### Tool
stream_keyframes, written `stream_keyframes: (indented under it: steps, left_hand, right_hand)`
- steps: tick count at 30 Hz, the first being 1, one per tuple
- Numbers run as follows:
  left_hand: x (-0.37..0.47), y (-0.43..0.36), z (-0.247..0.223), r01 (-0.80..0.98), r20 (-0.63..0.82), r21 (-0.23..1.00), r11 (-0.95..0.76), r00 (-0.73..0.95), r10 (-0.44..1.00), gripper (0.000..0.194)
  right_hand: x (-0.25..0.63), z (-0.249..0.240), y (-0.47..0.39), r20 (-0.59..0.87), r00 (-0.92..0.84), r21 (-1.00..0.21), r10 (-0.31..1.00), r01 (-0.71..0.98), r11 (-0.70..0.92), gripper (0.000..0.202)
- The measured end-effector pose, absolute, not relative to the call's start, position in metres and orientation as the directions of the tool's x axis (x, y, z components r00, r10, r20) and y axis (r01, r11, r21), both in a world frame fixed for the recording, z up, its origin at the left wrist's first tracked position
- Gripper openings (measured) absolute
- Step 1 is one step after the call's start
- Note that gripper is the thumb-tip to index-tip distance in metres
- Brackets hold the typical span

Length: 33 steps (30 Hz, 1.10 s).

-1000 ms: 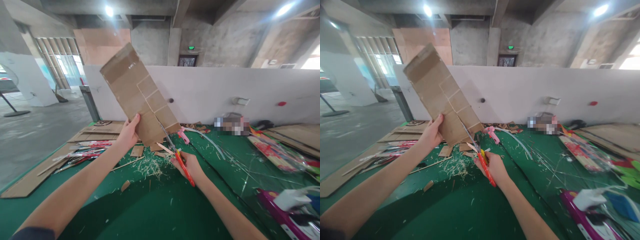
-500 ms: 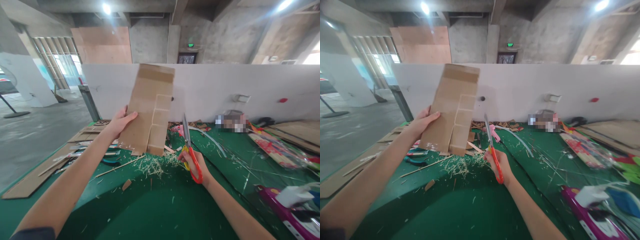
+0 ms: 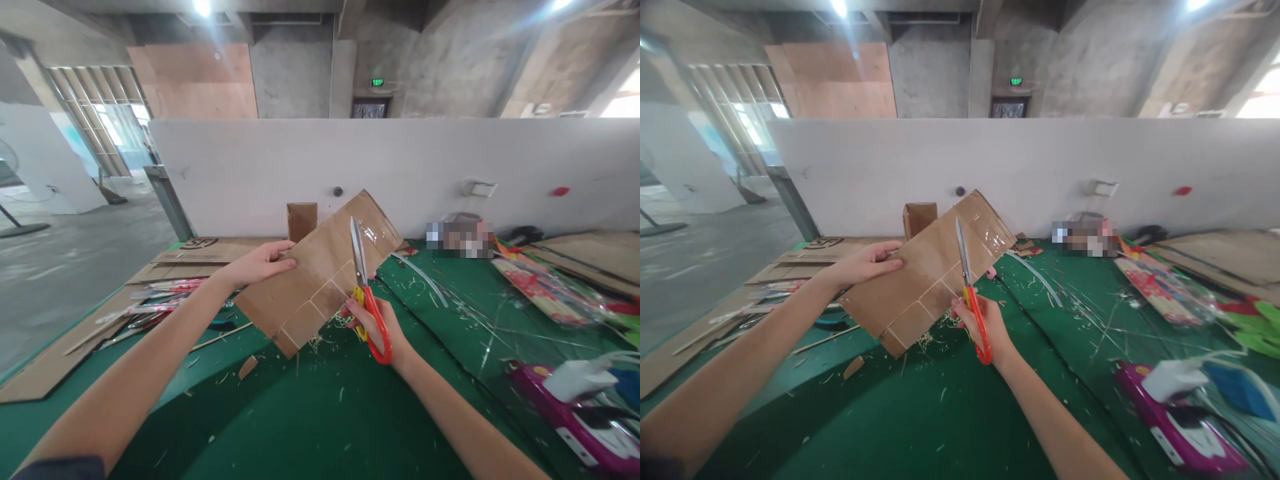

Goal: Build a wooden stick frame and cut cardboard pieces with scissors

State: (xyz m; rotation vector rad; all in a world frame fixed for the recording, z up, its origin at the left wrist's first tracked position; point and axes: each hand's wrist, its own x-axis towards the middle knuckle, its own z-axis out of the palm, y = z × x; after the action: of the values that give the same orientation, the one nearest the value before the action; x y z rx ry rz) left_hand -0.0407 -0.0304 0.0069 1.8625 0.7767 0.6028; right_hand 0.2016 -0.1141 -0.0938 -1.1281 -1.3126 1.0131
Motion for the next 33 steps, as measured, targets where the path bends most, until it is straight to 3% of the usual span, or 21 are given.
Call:
stream_keyframes:
  steps: [4,9,12,15,25,27,30,33]
  left_hand:
    - [-0.039,-0.026,0.005,0.168,0.135,0.941,-0.293,0.609,0.782,0.046]
    - [-0.046,-0.021,0.011,0.111,0.225,0.945,-0.309,0.466,0.856,0.043]
    - [-0.051,-0.022,0.018,0.043,0.248,0.953,-0.301,0.465,0.85,0.05]
    - [-0.054,-0.023,0.024,0.017,0.278,0.948,-0.318,0.444,0.852,0.059]
    - [-0.057,-0.02,0.026,0.15,0.245,0.927,-0.345,0.454,0.857,0.051]
    - [-0.059,-0.019,0.027,0.267,0.269,0.874,-0.406,0.431,0.862,0.05]
    - [-0.061,-0.018,0.031,0.518,0.4,0.648,-0.559,0.392,0.828,0.044]
    - [-0.062,-0.017,0.032,0.614,0.5,0.518,-0.596,0.349,0.793,0.039]
  right_hand:
    - [0.203,-0.093,-0.114,0.197,0.072,-0.975,0.978,0.115,0.188,0.044]
    - [0.216,-0.092,-0.111,0.236,0.066,-0.919,0.97,0.34,0.2,0.043]
    - [0.221,-0.091,-0.109,0.282,0.012,-0.873,0.959,0.417,0.251,0.038]
    - [0.22,-0.091,-0.109,0.298,-0.024,-0.859,0.954,0.43,0.28,0.037]
    - [0.213,-0.098,-0.105,0.264,0.035,-0.908,0.964,0.347,0.236,0.042]
    - [0.214,-0.098,-0.105,0.271,0.047,-0.907,0.961,0.348,0.238,0.043]
    - [0.216,-0.096,-0.105,0.256,0.029,-0.909,0.966,0.348,0.23,0.042]
    - [0.221,-0.093,-0.105,0.227,-0.015,-0.89,0.974,0.403,0.214,0.04]
